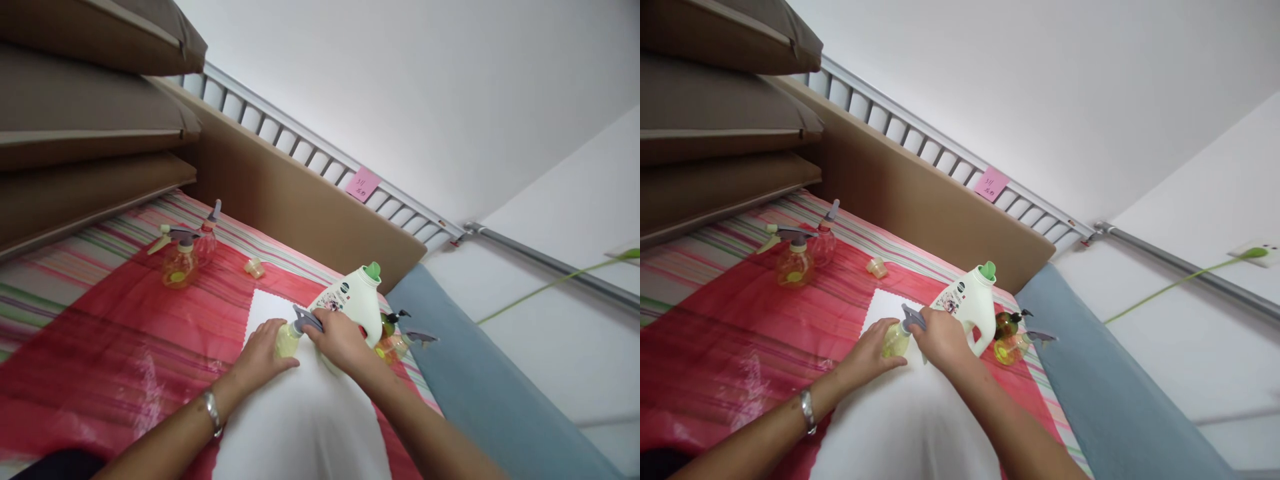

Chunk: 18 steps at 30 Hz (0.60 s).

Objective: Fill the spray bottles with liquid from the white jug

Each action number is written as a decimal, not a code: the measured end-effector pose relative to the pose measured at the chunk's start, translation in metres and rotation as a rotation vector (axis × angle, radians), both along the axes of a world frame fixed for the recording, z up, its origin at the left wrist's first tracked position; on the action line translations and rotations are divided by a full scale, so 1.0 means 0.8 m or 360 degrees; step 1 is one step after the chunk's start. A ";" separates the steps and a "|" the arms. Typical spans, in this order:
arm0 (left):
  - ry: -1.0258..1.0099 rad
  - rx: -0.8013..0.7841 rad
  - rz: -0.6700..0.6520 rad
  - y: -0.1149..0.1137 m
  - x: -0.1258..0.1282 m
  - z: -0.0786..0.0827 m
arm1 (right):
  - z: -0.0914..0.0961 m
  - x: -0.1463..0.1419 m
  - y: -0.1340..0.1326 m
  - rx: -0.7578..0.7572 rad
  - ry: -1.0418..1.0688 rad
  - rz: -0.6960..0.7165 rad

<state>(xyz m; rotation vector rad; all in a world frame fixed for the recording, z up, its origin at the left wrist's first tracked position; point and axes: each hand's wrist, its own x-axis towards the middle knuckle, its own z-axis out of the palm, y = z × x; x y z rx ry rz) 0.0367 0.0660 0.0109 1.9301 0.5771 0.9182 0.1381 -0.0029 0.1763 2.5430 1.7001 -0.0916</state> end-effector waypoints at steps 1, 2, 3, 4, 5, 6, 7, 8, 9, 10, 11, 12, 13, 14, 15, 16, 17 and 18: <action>-0.0043 -0.0005 0.0011 0.002 0.000 0.004 | 0.000 0.000 0.001 -0.0005 0.0001 0.0002; -0.0102 -0.0008 0.0020 0.004 0.001 0.010 | 0.001 -0.001 0.002 -0.0013 -0.0004 0.0005; -0.0164 -0.0004 0.0020 0.006 0.002 0.016 | 0.001 -0.002 0.002 -0.0023 -0.0011 0.0007; -0.0219 0.0005 0.0012 0.007 0.004 0.022 | 0.001 -0.003 0.003 -0.0031 -0.0022 0.0006; -0.0253 0.0015 0.0002 0.008 0.007 0.028 | 0.000 -0.003 0.004 -0.0037 -0.0032 0.0010; -0.0262 0.0023 -0.0007 0.009 0.009 0.034 | 0.000 -0.004 0.004 -0.0040 -0.0040 0.0020; -0.0250 0.0025 -0.0006 0.009 0.012 0.039 | -0.001 -0.005 0.004 -0.0041 -0.0043 0.0032; -0.0224 0.0018 -0.0003 0.011 0.013 0.043 | -0.001 -0.005 0.003 -0.0037 -0.0040 0.0043; -0.0195 0.0004 -0.0005 0.013 0.014 0.046 | -0.001 -0.005 0.003 -0.0029 -0.0035 0.0050; -0.0172 -0.0012 -0.0035 0.016 0.014 0.049 | -0.002 -0.006 0.002 -0.0020 -0.0026 0.0054; -0.0161 -0.0029 -0.0110 0.020 0.013 0.051 | -0.002 -0.006 0.001 -0.0012 -0.0015 0.0051; -0.0163 -0.0049 -0.0228 0.025 0.010 0.054 | -0.002 -0.006 0.000 -0.0007 0.0000 0.0043; -0.0169 -0.0067 -0.0379 0.030 0.006 0.056 | -0.002 -0.007 0.000 -0.0004 0.0011 0.0038; -0.0179 -0.0079 -0.0528 0.035 0.002 0.058 | -0.001 -0.007 -0.001 -0.0002 0.0018 0.0038; -0.0187 -0.0084 -0.0634 0.038 -0.001 0.059 | -0.001 -0.007 -0.001 -0.0002 0.0023 0.0043; -0.0185 -0.0087 -0.0674 0.040 -0.004 0.060 | -0.001 -0.008 -0.001 0.0001 0.0020 0.0050; -0.0170 -0.0090 -0.0640 0.040 -0.005 0.059 | -0.001 -0.009 -0.001 0.0004 0.0012 0.0054; -0.0144 -0.0094 -0.0549 0.038 -0.004 0.057 | -0.001 -0.009 -0.001 0.0006 0.0002 0.0058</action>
